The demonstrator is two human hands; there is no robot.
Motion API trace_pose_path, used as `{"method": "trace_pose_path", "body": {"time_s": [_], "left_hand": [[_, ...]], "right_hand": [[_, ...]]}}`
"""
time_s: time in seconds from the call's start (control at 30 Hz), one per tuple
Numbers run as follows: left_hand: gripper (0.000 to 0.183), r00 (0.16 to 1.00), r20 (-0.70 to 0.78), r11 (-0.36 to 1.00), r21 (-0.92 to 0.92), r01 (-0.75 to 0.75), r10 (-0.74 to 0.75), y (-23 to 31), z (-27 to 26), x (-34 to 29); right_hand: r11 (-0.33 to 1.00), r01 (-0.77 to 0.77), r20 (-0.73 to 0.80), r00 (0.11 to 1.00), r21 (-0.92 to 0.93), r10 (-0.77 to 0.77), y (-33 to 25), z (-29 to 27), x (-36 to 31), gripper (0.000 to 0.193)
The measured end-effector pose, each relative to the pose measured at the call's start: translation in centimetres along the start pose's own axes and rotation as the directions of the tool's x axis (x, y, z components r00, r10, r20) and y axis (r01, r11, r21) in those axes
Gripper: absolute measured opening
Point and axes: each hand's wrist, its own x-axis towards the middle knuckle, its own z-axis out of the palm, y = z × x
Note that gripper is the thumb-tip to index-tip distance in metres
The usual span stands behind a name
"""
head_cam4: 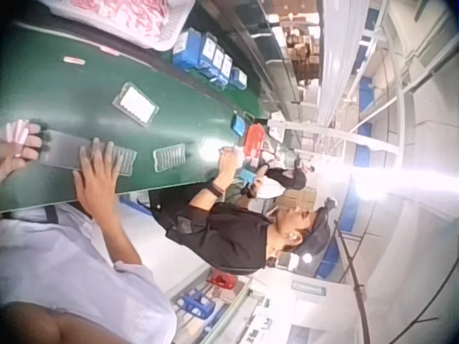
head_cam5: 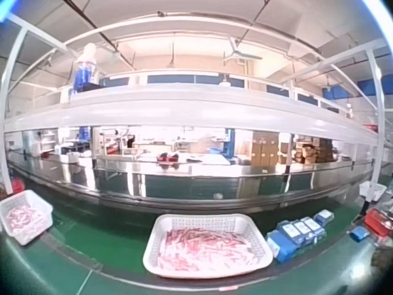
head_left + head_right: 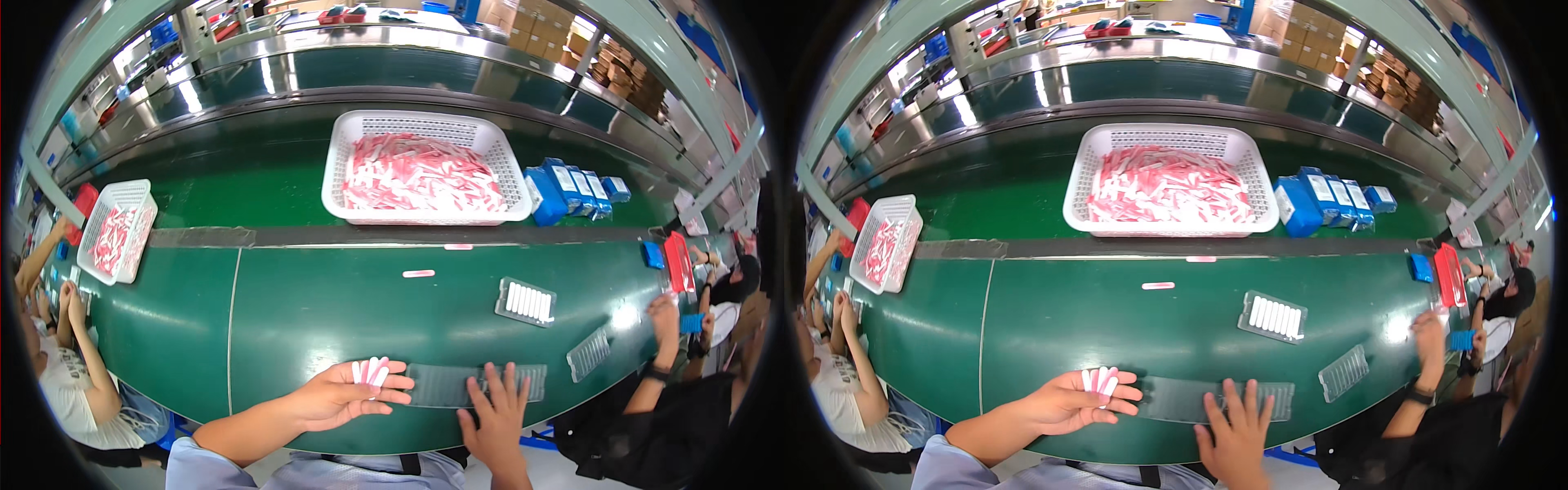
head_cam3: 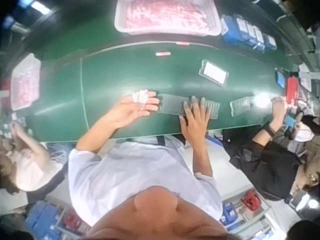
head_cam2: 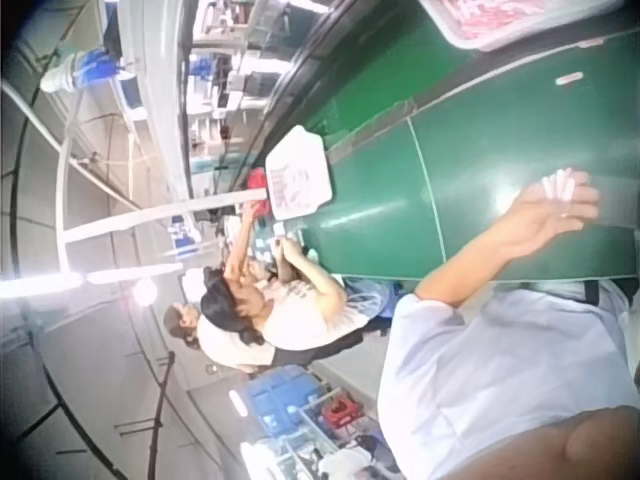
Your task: The person sorts small pink components by hand, taking them from a pile and placing them individually into clear plastic compartment trays.
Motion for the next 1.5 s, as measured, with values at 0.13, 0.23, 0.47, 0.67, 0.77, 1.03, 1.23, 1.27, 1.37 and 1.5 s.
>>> {"method": "trace_pose_path", "body": {"time_s": [0.13, 0.23, 0.47, 0.67, 0.77, 1.03, 1.23, 1.27, 1.37, 1.5], "left_hand": [[0.050, 0.999, -0.015, 0.995, 0.087, -0.045, 0.046, 0.1, -0.4, -0.4], [0.048, 1.000, -0.004, 0.993, 0.113, -0.023, 0.023, 0.5, -0.2, -0.9], [0.046, 0.998, 0.027, 0.990, 0.128, 0.051, -0.055, -0.1, -0.3, -1.0], [0.043, 0.999, -0.012, 0.987, 0.148, 0.055, -0.053, 1.1, -0.7, -0.7], [0.044, 0.988, -0.095, 0.989, 0.092, -0.115, 0.124, 1.1, -1.5, -0.5], [0.038, 0.896, -0.339, 0.948, -0.039, -0.316, 0.285, 1.4, -1.7, -0.1], [0.038, 0.880, -0.348, 0.925, -0.079, -0.371, 0.323, 1.9, -1.5, 0.0], [0.038, 0.880, -0.349, 0.926, -0.078, -0.369, 0.321, 1.9, -1.5, -0.1], [0.040, 0.868, -0.339, 0.911, -0.068, -0.408, 0.363, 1.9, -1.6, -0.3], [0.042, 0.866, -0.324, 0.909, -0.044, -0.415, 0.380, 1.7, -1.7, -0.3]], "right_hand": [[0.992, 0.085, 0.057, 0.994, 0.094, -0.090, -4.8, -0.3, 3.0, 0.054], [0.943, 0.137, -0.136, 0.986, 0.302, -0.100, -5.9, -1.1, 4.7, 0.047], [0.791, 0.268, -0.112, 0.962, 0.550, -0.248, -8.7, -1.7, 11.3, 0.029], [0.637, 0.223, -0.183, 0.975, 0.738, -0.130, -7.7, -1.5, 12.6, 0.005], [0.109, 0.054, -0.072, 0.983, 0.993, 0.170, -5.9, -0.9, 12.5, 0.007], [0.152, -0.198, 0.187, 0.979, 0.968, 0.083, -6.4, -2.2, 11.9, 0.008], [0.676, -0.112, 0.446, 0.826, 0.729, -0.344, -6.6, -0.8, 13.3, 0.010], [0.741, 0.013, 0.421, 0.816, 0.671, -0.396, -7.3, -0.2, 13.3, 0.015], [0.870, 0.276, 0.415, 0.793, 0.409, -0.446, -8.3, 0.2, 13.8, 0.033], [0.888, 0.329, 0.344, 0.834, 0.320, -0.432, -7.6, 0.1, 13.9, 0.047]]}}
